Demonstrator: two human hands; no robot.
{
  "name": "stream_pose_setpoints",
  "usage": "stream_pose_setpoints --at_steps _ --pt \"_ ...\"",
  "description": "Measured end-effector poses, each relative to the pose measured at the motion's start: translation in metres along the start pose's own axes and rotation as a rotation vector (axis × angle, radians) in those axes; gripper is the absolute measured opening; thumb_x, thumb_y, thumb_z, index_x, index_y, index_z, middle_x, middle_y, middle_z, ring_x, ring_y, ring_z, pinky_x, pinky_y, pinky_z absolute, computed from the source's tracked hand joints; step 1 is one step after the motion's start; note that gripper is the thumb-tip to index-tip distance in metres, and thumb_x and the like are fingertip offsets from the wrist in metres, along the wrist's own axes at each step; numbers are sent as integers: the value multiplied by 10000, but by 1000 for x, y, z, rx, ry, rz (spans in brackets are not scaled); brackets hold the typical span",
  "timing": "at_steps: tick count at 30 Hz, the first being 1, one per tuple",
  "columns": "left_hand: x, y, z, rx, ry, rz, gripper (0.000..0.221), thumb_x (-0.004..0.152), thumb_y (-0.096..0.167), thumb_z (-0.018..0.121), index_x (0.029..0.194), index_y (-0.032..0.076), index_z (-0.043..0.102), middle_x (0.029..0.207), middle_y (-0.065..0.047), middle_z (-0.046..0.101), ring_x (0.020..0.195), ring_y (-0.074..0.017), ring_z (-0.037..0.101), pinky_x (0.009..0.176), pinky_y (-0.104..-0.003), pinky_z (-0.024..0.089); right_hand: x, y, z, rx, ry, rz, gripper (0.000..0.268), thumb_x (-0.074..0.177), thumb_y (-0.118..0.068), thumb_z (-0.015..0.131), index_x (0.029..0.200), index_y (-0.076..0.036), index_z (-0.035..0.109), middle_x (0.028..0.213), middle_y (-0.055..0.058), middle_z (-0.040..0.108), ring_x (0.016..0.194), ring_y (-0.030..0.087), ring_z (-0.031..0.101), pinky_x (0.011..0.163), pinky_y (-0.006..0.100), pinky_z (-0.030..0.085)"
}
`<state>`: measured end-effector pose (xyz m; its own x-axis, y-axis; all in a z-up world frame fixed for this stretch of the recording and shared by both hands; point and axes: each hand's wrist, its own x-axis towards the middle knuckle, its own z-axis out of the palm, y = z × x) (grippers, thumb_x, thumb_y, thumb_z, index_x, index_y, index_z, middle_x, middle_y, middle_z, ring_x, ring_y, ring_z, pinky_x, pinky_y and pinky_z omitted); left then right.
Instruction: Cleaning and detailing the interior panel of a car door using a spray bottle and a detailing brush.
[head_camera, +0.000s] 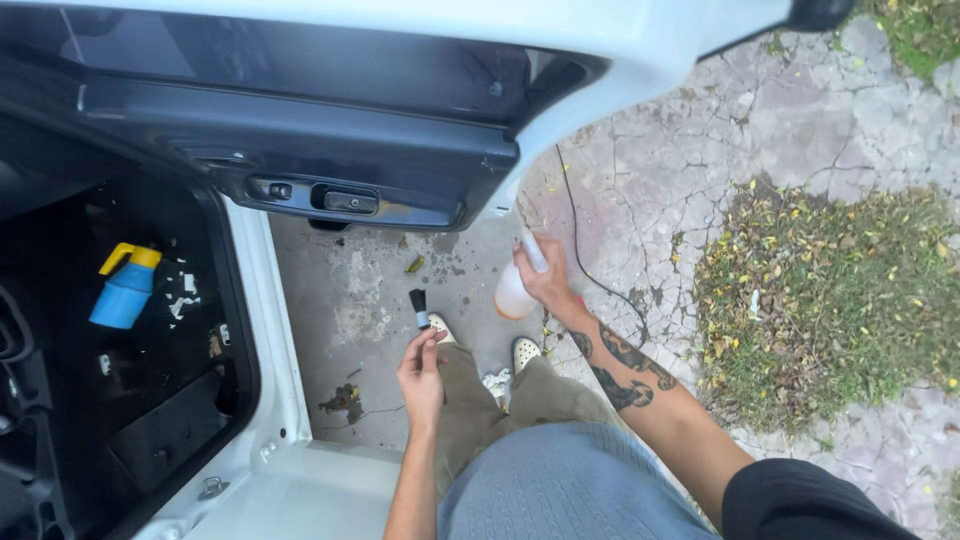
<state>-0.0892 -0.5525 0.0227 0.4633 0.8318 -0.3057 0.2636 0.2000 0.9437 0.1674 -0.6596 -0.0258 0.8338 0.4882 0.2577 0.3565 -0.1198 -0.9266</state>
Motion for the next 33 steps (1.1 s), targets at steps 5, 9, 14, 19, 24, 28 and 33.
stream_pose_setpoints --at_steps 5,9,14,19,24,28,33 --pt "15 1 -22 -7 -201 62 514 913 -100 451 1307 67 736 1168 -179 814 985 -230 718 942 -366 563 -13 -2 15 -17 10 43 341 932 -140 684 628 -62 550 638 168 563 591 368 566 652 430 476" --pt "49 -19 -35 173 -314 151 538 858 -153 576 1251 163 762 1158 -104 850 1101 -229 778 1017 -374 552 -31 31 37 -58 15 152 347 926 -150 686 608 -77 567 606 118 569 566 275 557 624 390 456" --pt "101 -18 -45 350 -206 274 125 1004 181 735 1083 159 830 918 -87 842 762 -231 749 785 -389 594 -38 66 67 -137 69 210 310 912 -163 696 637 -89 574 624 144 559 581 288 568 608 411 446" --pt "155 -59 -48 436 -92 507 101 941 181 818 1030 222 844 882 -20 755 723 -220 681 697 -338 557 -71 123 111 -284 158 145 247 882 -155 765 697 -23 668 657 233 635 627 398 637 588 453 491" --pt "187 -106 -25 310 -70 685 80 950 131 800 1004 187 817 1073 -57 734 795 -245 702 652 -314 548 -80 188 128 -227 149 66 286 924 -146 716 671 -48 626 659 215 628 629 443 641 626 452 526" --pt "215 -174 -10 186 -105 843 59 971 40 751 985 87 782 1038 -117 804 965 -340 786 837 -389 609 -81 238 144 -110 69 84 360 910 -174 717 595 -92 562 556 118 569 505 264 567 543 357 471" --pt "250 -225 -2 171 -159 1003 160 967 -14 733 845 86 710 1082 -98 837 1086 -348 789 925 -427 600 -79 294 170 -113 5 12 306 945 -224 687 671 -101 631 652 152 567 558 354 595 562 408 478"
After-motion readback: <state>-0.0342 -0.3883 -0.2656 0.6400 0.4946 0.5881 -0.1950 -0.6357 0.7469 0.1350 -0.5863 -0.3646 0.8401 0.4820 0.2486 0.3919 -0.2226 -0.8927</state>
